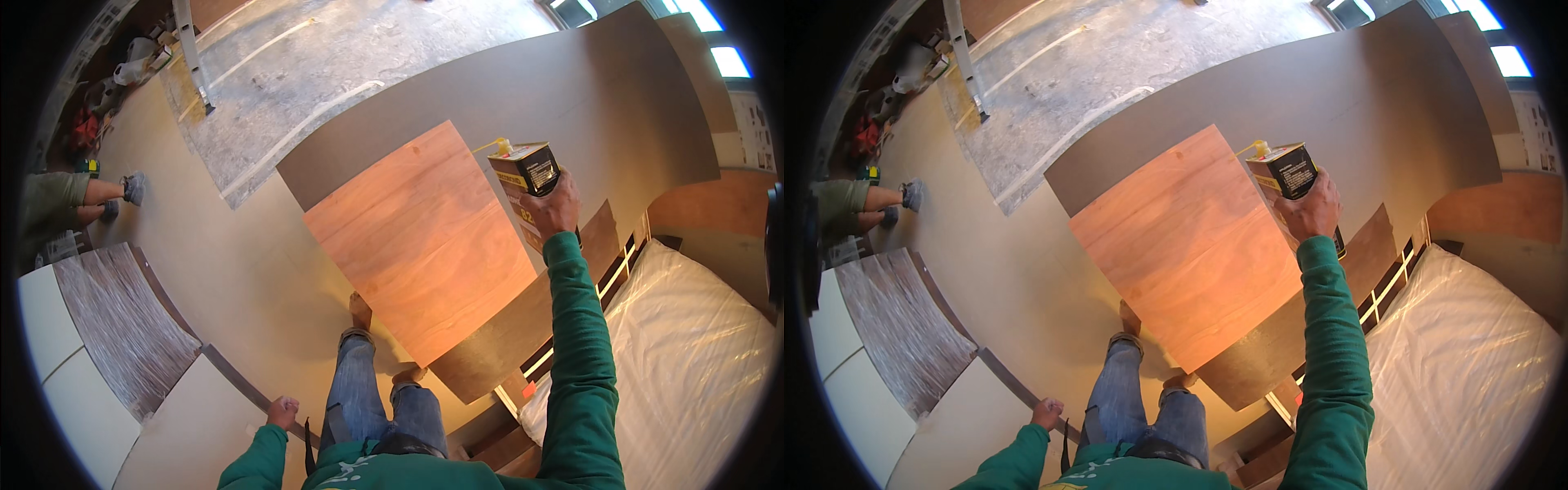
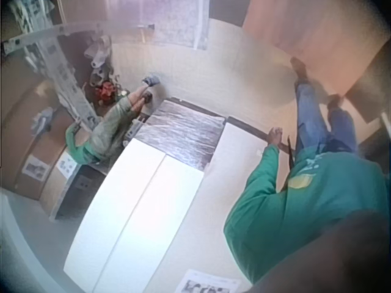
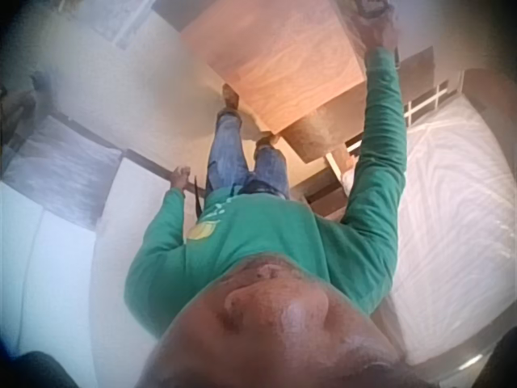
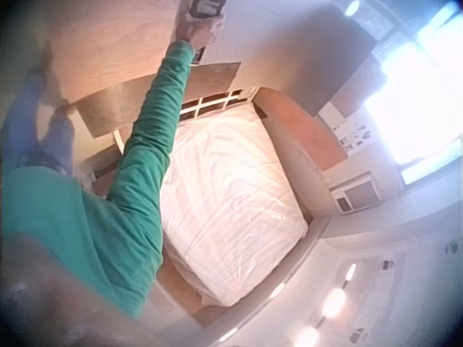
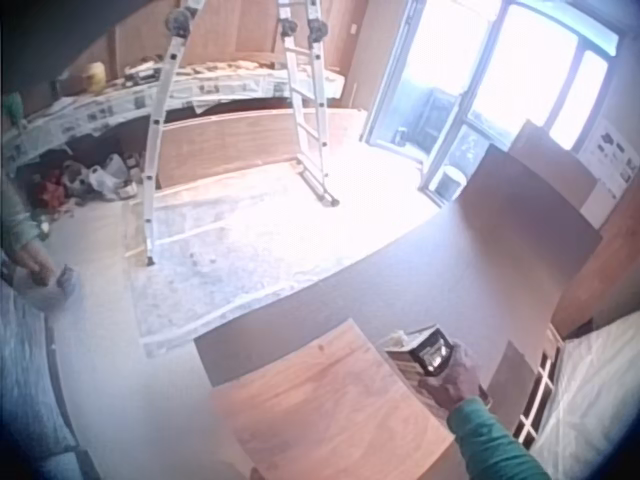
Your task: The person pours adhesive from a can onto a wooden plank and spreads it evenly using a red plastic spreader. They then place the plank on the floor and continue to spread the adhesive across its surface.
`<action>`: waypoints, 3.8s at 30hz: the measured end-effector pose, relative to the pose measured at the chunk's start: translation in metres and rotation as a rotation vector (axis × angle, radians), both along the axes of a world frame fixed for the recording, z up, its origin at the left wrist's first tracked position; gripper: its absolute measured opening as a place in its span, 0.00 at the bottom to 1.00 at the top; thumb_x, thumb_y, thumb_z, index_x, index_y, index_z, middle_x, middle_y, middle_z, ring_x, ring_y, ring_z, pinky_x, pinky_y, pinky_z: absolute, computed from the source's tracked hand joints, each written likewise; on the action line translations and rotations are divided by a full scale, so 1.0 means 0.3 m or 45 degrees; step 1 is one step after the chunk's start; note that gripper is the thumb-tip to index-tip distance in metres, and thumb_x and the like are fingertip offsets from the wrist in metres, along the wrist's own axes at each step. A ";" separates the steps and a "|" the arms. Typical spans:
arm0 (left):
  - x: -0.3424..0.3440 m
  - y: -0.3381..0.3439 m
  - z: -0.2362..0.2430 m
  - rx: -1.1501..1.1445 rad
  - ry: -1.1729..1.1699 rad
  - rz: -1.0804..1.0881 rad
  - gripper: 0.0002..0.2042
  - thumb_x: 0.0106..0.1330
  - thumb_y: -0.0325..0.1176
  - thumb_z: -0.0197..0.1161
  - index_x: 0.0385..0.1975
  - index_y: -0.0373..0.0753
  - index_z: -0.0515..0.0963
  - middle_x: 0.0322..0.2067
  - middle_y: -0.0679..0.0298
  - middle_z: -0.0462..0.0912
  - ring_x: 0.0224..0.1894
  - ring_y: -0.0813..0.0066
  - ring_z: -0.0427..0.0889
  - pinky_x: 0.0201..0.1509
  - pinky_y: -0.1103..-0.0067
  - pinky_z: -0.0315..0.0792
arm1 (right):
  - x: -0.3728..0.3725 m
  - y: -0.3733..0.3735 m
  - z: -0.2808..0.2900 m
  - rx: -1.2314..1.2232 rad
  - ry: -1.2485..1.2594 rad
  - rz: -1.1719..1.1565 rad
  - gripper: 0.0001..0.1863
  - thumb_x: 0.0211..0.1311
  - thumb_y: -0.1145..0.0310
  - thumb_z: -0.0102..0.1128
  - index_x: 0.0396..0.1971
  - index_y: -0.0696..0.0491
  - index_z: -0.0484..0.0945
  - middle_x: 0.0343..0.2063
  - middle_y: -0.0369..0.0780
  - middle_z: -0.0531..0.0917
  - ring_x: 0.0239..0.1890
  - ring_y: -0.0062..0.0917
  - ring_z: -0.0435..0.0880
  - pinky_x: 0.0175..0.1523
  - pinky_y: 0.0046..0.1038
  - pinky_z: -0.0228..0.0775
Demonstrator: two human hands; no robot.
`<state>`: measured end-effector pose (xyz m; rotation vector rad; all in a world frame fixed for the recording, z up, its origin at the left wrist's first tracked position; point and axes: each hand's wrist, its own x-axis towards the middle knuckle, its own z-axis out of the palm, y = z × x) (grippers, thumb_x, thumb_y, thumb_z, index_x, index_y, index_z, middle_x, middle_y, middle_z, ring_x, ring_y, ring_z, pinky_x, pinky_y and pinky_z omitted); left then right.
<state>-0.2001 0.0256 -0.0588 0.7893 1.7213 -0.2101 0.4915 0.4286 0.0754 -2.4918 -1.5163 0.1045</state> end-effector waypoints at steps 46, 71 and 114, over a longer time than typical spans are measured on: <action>0.232 0.167 0.051 -0.067 -0.056 0.172 0.08 0.67 0.32 0.65 0.40 0.35 0.84 0.32 0.59 0.87 0.35 0.70 0.86 0.44 0.73 0.80 | -0.161 -0.462 0.139 0.294 1.258 -0.201 0.40 0.39 0.78 0.79 0.57 0.60 0.69 0.49 0.42 0.82 0.49 0.30 0.82 0.59 0.32 0.75; 0.060 0.275 -0.078 0.063 0.006 -0.245 0.07 0.64 0.33 0.65 0.35 0.35 0.83 0.26 0.68 0.82 0.29 0.79 0.77 0.36 0.77 0.73 | 0.154 -0.885 -0.513 0.917 0.623 -0.893 0.40 0.43 0.68 0.85 0.52 0.61 0.66 0.49 0.48 0.78 0.51 0.33 0.80 0.60 0.35 0.74; 0.995 -0.309 0.189 0.655 0.320 -1.453 0.07 0.68 0.34 0.64 0.36 0.36 0.82 0.36 0.53 0.86 0.43 0.53 0.85 0.51 0.64 0.77 | 0.725 -3.217 -1.302 -0.435 0.351 -2.085 0.51 0.40 0.29 0.76 0.58 0.53 0.80 0.54 0.50 0.84 0.56 0.51 0.82 0.63 0.46 0.73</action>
